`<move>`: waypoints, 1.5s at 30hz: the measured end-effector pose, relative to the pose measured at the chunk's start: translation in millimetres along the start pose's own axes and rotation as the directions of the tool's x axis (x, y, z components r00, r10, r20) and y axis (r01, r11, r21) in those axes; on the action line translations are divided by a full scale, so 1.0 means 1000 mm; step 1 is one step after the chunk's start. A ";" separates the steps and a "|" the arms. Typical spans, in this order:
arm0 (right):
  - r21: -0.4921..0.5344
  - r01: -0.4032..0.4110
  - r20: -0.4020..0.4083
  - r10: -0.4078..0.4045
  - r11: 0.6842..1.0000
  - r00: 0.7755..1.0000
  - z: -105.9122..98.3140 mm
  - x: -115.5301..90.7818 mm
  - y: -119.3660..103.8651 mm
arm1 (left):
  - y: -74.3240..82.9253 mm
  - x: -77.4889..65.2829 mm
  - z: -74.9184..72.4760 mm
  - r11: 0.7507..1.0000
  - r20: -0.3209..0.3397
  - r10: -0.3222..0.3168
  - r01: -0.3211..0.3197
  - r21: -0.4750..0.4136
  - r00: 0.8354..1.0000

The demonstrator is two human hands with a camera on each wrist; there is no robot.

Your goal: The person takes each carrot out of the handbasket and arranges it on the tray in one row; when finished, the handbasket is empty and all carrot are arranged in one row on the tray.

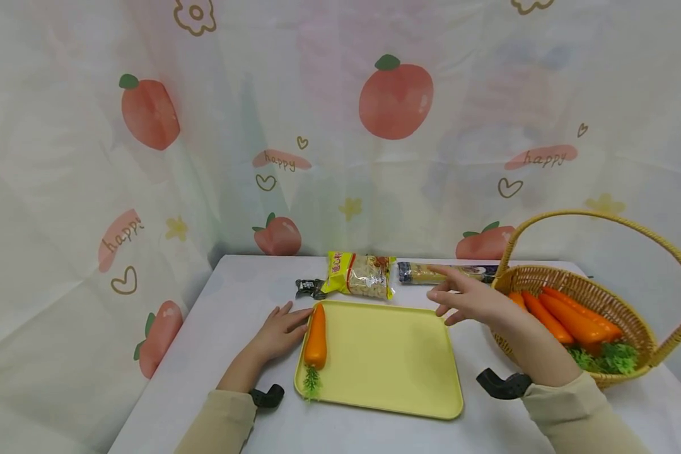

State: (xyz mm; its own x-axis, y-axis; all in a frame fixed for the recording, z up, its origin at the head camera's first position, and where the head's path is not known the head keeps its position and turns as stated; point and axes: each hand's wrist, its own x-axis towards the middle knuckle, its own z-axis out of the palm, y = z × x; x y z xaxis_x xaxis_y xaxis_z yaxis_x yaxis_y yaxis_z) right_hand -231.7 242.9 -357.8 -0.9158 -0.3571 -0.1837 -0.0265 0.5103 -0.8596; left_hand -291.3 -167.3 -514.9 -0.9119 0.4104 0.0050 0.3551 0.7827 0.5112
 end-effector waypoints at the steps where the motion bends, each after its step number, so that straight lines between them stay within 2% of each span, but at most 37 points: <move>1: -0.010 -0.005 -0.012 0.004 1.000 1.000 -0.007 -0.003 0.002 | 0.000 0.000 0.000 1.000 0.003 -0.003 0.003 0.001 1.000; 6: -0.041 -0.049 -0.056 0.047 0.998 0.997 -0.041 -0.016 0.017 | 0.001 0.000 0.000 1.000 0.004 -0.018 0.018 0.000 1.000; 12: -0.051 -0.109 -0.069 0.105 0.993 0.992 -0.074 -0.030 0.039 | 0.001 0.000 0.002 1.000 -0.012 -0.013 0.013 0.001 1.000; 23: -0.042 -0.161 -0.070 0.158 0.986 0.985 -0.117 -0.040 0.084 | 0.002 0.000 0.001 1.000 0.000 -0.027 0.027 -0.011 1.000; 36: -0.005 -0.297 -0.039 0.297 0.955 0.954 -0.139 -0.039 0.120 | 0.001 0.000 0.001 1.000 -0.014 0.000 -0.001 -0.013 1.000; 45: 0.092 -0.324 0.041 0.322 0.941 0.946 -0.140 -0.034 0.134 | 0.001 -0.001 0.002 1.000 -0.006 -0.018 0.018 -0.013 1.000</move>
State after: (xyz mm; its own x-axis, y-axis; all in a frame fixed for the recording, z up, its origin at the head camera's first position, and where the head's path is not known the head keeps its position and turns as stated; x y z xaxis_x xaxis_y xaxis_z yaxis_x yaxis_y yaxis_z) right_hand -260.6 432.8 -399.9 -0.8584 -0.2056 -0.4700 0.3090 0.5241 -0.7936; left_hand -290.1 -165.9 -516.0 -0.9194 0.3933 0.0014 0.3361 0.7838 0.5222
